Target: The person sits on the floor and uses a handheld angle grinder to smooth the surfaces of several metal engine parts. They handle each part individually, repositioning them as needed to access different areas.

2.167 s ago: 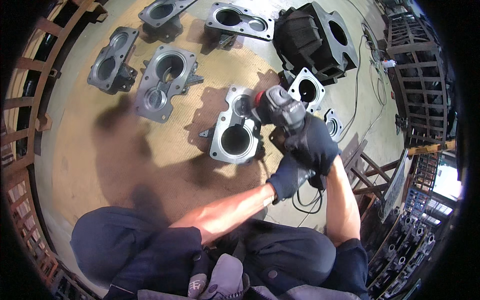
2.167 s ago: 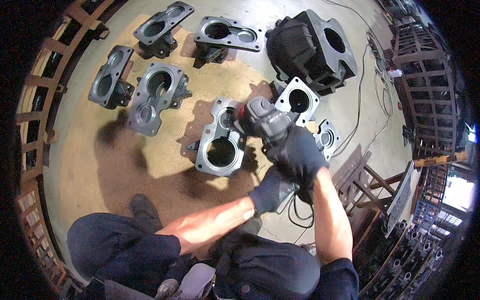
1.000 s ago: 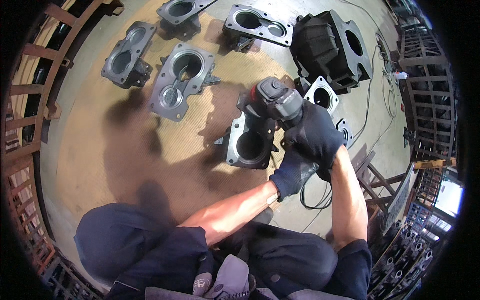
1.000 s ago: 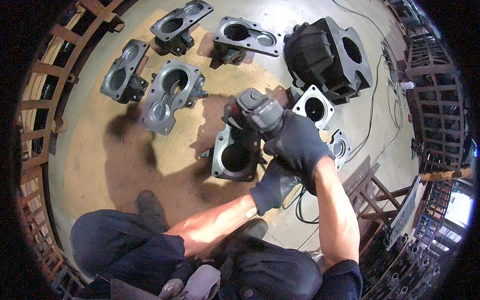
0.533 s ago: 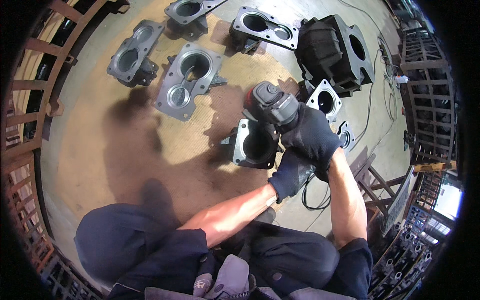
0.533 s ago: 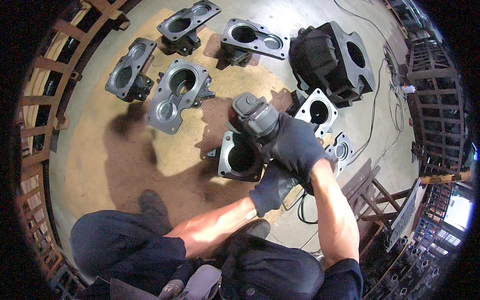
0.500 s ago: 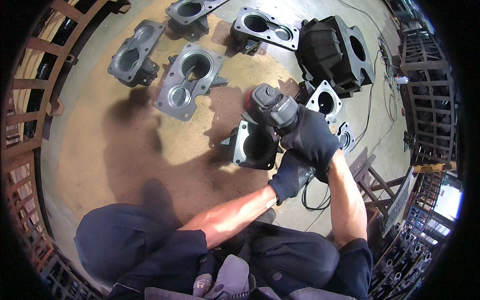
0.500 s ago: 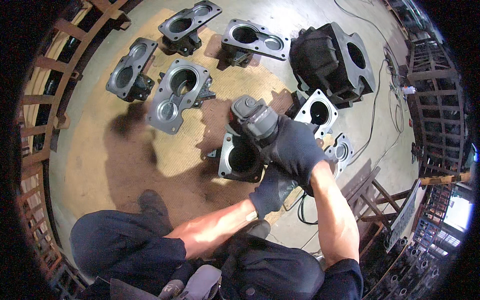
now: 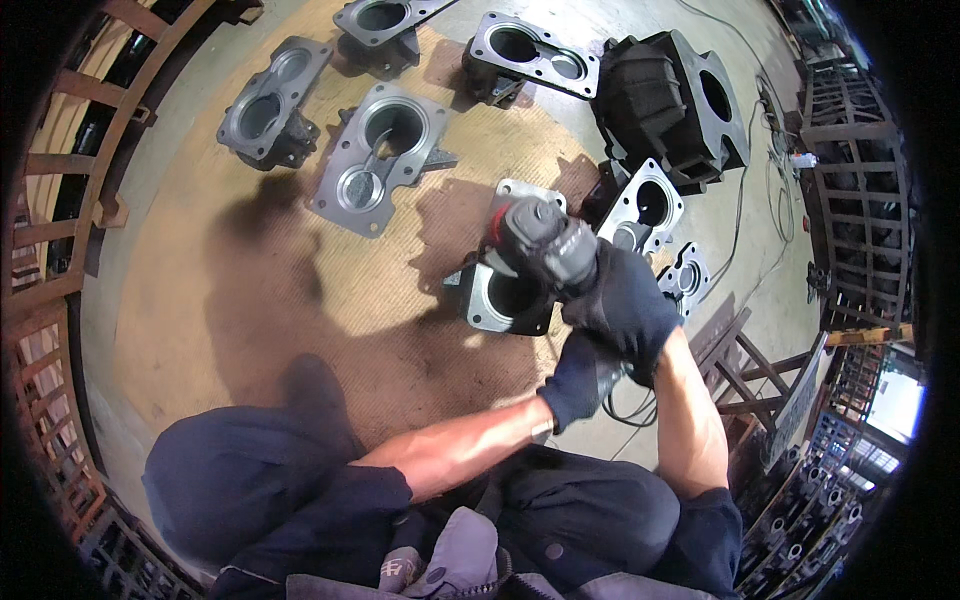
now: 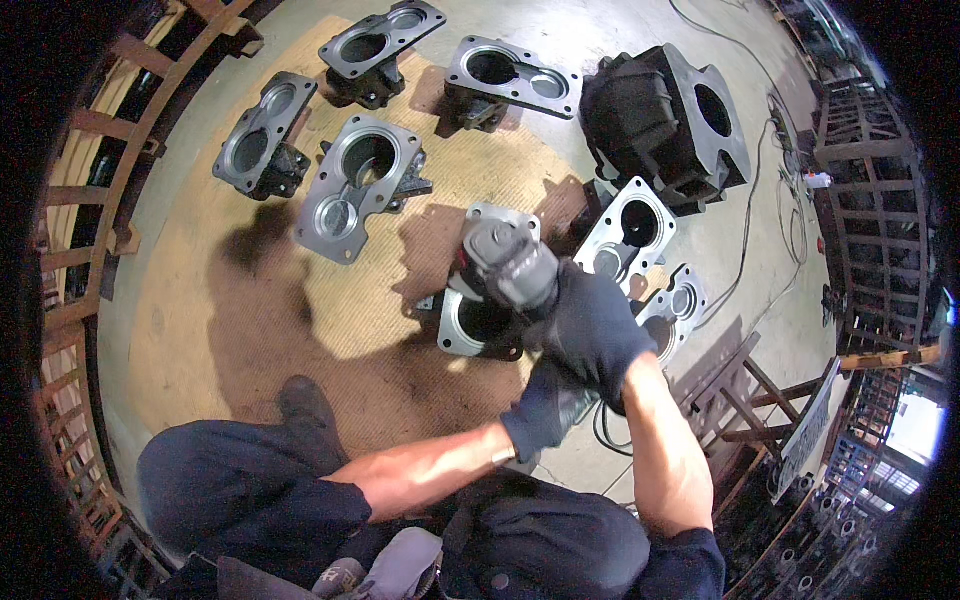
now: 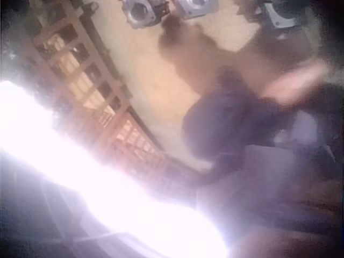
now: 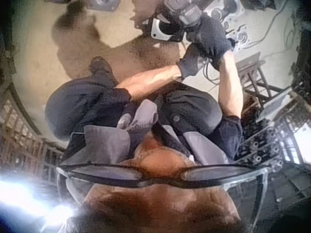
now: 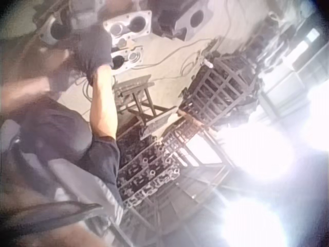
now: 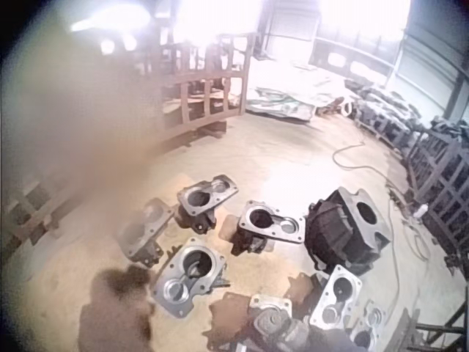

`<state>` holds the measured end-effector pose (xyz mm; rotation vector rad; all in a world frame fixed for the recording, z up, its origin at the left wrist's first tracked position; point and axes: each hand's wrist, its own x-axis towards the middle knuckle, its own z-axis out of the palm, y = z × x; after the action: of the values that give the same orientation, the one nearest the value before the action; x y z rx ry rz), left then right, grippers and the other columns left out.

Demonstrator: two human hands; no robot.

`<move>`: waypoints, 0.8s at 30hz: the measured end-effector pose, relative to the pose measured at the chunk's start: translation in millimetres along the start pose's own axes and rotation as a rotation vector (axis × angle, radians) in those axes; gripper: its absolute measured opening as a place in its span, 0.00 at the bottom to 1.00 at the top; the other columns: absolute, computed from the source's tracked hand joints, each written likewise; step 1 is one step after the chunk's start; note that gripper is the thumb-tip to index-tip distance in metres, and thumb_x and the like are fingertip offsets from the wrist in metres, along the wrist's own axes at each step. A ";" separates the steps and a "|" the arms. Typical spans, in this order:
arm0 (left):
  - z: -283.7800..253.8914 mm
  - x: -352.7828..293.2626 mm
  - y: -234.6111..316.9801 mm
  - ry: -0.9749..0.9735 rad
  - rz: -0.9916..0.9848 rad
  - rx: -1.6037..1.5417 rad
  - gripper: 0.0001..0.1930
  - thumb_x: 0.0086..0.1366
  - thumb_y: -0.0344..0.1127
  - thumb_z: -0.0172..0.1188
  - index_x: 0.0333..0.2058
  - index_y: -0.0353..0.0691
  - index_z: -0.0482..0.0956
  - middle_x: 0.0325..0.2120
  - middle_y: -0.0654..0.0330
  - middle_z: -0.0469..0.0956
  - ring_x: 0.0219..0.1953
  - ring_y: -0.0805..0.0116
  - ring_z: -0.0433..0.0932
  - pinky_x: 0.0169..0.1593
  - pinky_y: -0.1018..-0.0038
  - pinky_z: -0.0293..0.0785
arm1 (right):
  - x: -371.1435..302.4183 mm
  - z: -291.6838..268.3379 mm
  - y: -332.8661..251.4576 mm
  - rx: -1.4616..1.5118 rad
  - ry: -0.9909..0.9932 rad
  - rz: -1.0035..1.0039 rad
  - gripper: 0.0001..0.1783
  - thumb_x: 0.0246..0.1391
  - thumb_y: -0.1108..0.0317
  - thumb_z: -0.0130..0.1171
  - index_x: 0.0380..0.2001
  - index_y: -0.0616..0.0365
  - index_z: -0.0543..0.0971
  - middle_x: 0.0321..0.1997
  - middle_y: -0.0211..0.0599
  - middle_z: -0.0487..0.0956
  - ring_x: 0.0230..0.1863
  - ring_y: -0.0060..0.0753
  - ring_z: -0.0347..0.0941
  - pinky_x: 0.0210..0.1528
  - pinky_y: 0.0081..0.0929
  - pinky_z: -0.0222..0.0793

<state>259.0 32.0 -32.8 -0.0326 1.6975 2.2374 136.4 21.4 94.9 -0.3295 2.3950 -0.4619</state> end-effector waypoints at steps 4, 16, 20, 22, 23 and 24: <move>-24.4 -30.2 53.7 -0.024 -0.229 0.006 0.25 0.72 0.27 0.51 0.66 0.35 0.60 0.64 0.55 0.67 0.64 0.66 0.67 0.68 0.69 0.64 | -5.6 14.7 8.1 0.106 -0.046 -0.060 0.34 0.32 0.60 0.72 0.46 0.64 0.78 0.37 0.59 0.83 0.44 0.59 0.82 0.49 0.40 0.77; -30.6 -3.1 33.4 0.040 -0.007 -0.319 0.18 0.74 0.30 0.49 0.60 0.33 0.66 0.58 0.52 0.71 0.60 0.65 0.70 0.65 0.69 0.65 | 12.8 -0.1 0.8 0.071 0.113 -0.057 0.30 0.36 0.54 0.74 0.42 0.62 0.81 0.37 0.58 0.84 0.44 0.56 0.83 0.48 0.40 0.77; -4.3 -44.1 60.9 0.194 -0.633 -1.478 0.26 0.79 0.32 0.39 0.71 0.37 0.50 0.68 0.52 0.59 0.69 0.69 0.60 0.72 0.70 0.58 | -30.7 21.9 8.5 -0.038 -0.010 -0.032 0.31 0.33 0.56 0.73 0.42 0.62 0.80 0.36 0.58 0.83 0.42 0.59 0.82 0.47 0.43 0.78; 44.8 -38.5 -87.4 0.041 -0.073 -1.818 0.26 0.77 0.30 0.42 0.71 0.38 0.53 0.68 0.53 0.60 0.68 0.68 0.61 0.71 0.70 0.59 | -36.8 29.9 -20.3 -0.084 -0.103 -0.017 0.33 0.32 0.56 0.73 0.43 0.63 0.80 0.38 0.58 0.83 0.43 0.60 0.81 0.48 0.43 0.78; 39.1 -43.8 -69.6 0.043 -0.086 -1.460 0.25 0.77 0.29 0.43 0.70 0.37 0.54 0.67 0.53 0.61 0.68 0.68 0.62 0.70 0.70 0.61 | -37.9 27.6 -11.9 -0.055 -0.075 -0.010 0.33 0.32 0.56 0.73 0.44 0.63 0.80 0.38 0.58 0.83 0.43 0.60 0.81 0.48 0.43 0.78; 29.8 -49.7 -43.7 0.035 -0.090 -1.103 0.25 0.76 0.28 0.45 0.69 0.36 0.56 0.67 0.54 0.62 0.67 0.68 0.63 0.69 0.70 0.62 | -37.2 24.4 -1.5 -0.028 -0.044 0.001 0.33 0.32 0.56 0.72 0.44 0.63 0.79 0.38 0.58 0.83 0.43 0.60 0.81 0.49 0.42 0.77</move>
<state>323.2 58.0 -54.2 -0.3855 0.2796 2.7824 180.4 27.2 99.2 -0.3477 2.3609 -0.4170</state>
